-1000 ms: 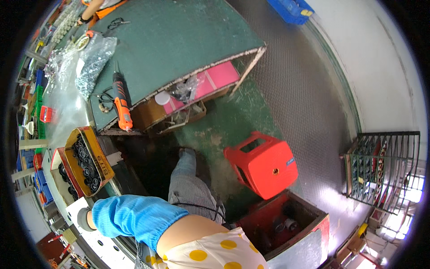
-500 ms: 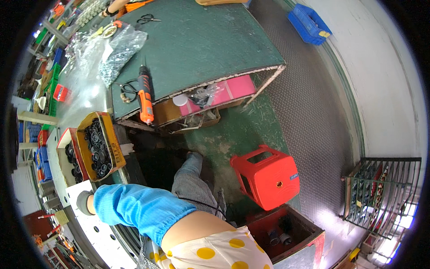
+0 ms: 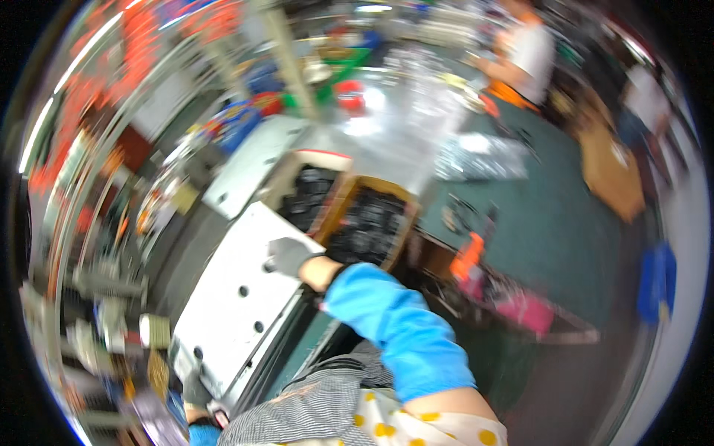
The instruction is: Manually inserting and pressing rubber grommets/stoppers into a large metal panel on a factory assembly line.
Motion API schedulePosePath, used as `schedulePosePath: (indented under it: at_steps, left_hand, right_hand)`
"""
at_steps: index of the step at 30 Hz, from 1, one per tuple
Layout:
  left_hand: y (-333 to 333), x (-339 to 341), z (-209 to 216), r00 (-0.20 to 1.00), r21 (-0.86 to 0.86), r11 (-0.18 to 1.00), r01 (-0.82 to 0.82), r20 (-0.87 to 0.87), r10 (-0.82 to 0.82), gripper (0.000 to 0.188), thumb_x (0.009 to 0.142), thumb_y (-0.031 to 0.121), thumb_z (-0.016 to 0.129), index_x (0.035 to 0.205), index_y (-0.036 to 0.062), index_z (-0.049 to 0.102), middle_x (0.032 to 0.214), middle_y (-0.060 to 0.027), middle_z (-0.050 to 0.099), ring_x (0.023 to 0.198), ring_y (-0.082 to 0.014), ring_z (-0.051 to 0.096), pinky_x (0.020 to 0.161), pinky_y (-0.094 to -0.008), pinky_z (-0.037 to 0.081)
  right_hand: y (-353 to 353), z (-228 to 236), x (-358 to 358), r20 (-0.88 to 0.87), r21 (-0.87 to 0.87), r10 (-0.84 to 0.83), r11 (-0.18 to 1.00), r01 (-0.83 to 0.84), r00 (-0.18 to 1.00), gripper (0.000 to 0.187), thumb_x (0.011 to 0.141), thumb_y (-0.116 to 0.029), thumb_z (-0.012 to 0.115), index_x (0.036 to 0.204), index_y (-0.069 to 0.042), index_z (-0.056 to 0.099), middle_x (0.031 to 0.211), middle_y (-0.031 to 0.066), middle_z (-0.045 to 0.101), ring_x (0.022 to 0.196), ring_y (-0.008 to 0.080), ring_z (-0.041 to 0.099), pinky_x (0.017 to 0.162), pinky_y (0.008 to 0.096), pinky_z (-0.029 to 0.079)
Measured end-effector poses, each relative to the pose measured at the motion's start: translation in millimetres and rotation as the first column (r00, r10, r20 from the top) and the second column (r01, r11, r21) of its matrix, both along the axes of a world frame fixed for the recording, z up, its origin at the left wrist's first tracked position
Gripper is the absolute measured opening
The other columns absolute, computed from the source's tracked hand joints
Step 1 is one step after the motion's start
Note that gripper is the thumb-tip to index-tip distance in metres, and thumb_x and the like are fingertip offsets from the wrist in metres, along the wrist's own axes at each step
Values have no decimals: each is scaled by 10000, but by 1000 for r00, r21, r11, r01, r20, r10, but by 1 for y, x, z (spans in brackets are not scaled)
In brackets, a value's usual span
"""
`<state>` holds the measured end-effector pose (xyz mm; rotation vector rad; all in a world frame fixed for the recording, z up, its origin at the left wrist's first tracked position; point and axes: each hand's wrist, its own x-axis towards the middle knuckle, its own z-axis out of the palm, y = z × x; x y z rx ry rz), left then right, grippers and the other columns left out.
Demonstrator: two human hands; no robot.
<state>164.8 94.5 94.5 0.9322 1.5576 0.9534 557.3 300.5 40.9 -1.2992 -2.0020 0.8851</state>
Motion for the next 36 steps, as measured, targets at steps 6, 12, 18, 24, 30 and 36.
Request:
schedulePosePath:
  at_steps: [6, 12, 18, 24, 30, 36]
  left_hand:
    - [-10, -31, -43, 928, -60, 935, -350, 112, 355, 354, 909, 287, 610, 1008, -53, 617, 945, -83, 634, 842, -181, 589, 789, -308, 488]
    - [-18, -26, -47, 919, -19, 919, -395, 20, 395, 363, 914, 244, 581, 1123, -52, 592, 983, -78, 626, 861, -180, 576, 798, -307, 468]
    - [-26, 9, -49, 737, 82, 740, -667, -69, 672, 354, 904, 260, 591, 1124, -17, 608, 935, -35, 612, 849, -123, 541, 762, -254, 441]
    - [-17, 24, -41, 676, 163, 683, -712, -100, 730, 251, 924, 205, 556, 1048, -3, 622, 824, 18, 584, 705, -59, 508, 632, -204, 424]
    - [-14, 25, -33, 700, 109, 731, -673, -223, 678, 252, 921, 203, 539, 1059, 8, 620, 819, 19, 565, 729, -74, 495, 665, -216, 417]
    - [-13, 28, -31, 668, 81, 701, -709, -245, 703, 254, 912, 194, 536, 1062, 8, 622, 833, 19, 568, 757, -76, 499, 703, -220, 417]
  right_hand:
    - [70, 42, 21, 223, -55, -25, 998, 38, 975, 236, 845, -294, 608, 964, -100, 671, 972, 173, 666, 944, 352, 625, 825, 418, 485]
    - [156, 41, -23, 359, -50, 77, 997, -64, 930, 257, 870, -311, 579, 1006, -108, 656, 997, 167, 668, 972, 349, 624, 851, 428, 480]
    - [167, 30, -41, 548, 87, 80, 985, -151, 833, 256, 898, -305, 526, 979, -77, 610, 975, 169, 667, 940, 362, 631, 818, 463, 491]
    - [168, 28, -40, 511, 199, 149, 938, -285, 847, 206, 878, -271, 541, 914, -75, 595, 890, 155, 657, 867, 365, 632, 761, 471, 494]
    - [209, 41, -30, 461, 163, 535, 733, -661, 707, 259, 828, -304, 654, 937, -73, 611, 961, 129, 635, 929, 331, 602, 800, 412, 470]
    - [234, 44, -39, 357, -334, 690, 724, -604, 630, 343, 729, -293, 775, 951, -76, 628, 867, 77, 620, 831, 218, 602, 756, 323, 473]
